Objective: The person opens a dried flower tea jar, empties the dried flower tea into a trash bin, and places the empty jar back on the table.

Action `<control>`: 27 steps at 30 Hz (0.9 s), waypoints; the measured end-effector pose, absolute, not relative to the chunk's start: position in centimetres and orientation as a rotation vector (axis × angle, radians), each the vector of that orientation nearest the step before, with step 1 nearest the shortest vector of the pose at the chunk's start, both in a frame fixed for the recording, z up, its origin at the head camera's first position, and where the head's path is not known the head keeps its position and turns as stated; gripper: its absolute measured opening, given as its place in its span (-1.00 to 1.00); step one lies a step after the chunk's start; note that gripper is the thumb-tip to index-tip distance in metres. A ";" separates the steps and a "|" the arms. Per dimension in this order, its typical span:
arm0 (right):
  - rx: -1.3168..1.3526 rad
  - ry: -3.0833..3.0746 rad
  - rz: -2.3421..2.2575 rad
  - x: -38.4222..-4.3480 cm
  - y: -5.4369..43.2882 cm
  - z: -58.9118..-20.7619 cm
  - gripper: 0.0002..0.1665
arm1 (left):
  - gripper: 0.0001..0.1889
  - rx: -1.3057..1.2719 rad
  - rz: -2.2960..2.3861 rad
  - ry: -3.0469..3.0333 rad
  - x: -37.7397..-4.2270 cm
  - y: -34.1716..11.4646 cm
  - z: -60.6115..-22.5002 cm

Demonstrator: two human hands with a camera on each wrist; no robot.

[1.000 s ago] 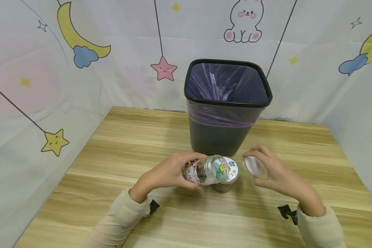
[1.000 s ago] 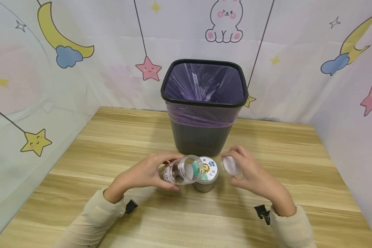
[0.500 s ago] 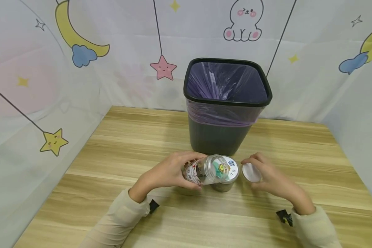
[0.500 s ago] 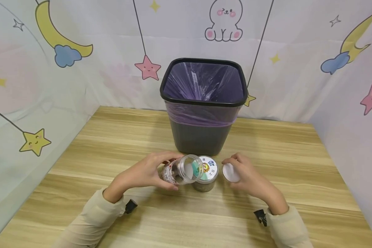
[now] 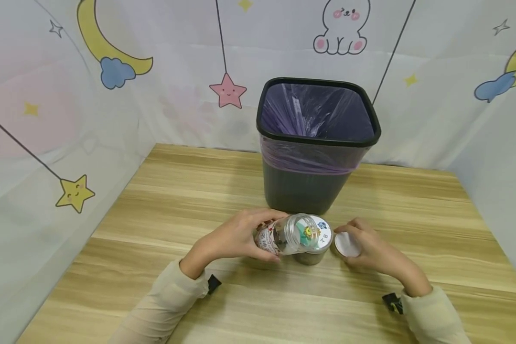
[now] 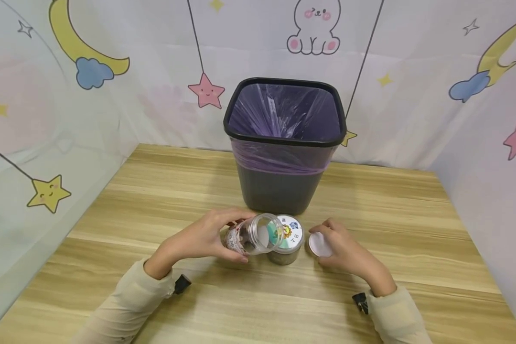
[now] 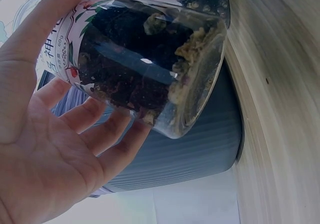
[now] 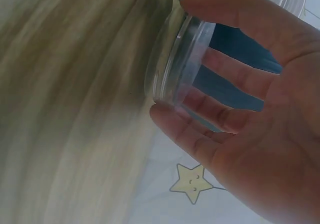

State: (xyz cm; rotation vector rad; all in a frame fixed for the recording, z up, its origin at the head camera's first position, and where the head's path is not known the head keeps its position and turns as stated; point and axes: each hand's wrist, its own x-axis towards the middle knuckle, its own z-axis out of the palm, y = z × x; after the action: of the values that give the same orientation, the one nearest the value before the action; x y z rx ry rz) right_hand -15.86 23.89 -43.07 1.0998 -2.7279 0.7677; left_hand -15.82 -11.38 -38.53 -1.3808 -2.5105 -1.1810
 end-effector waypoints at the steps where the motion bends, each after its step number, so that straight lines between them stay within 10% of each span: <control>1: 1.091 -2.743 0.767 -15.9 23.9 -43.1 -0.30 | -0.18 -1.382 -1.179 -2.512 -15.9 -11.4 -38.5; 27: 1.038 -2.881 0.783 -15.9 24.1 -42.9 -0.19 | -0.19 -1.352 -1.182 -2.559 -16.0 -11.6 -38.5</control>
State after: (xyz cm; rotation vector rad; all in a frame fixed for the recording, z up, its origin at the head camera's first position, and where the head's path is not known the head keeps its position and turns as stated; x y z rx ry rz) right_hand -15.90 24.08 -42.86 1.0383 -2.8808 0.7826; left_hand -16.01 -11.59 -38.51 -1.3524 -2.5588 -1.1818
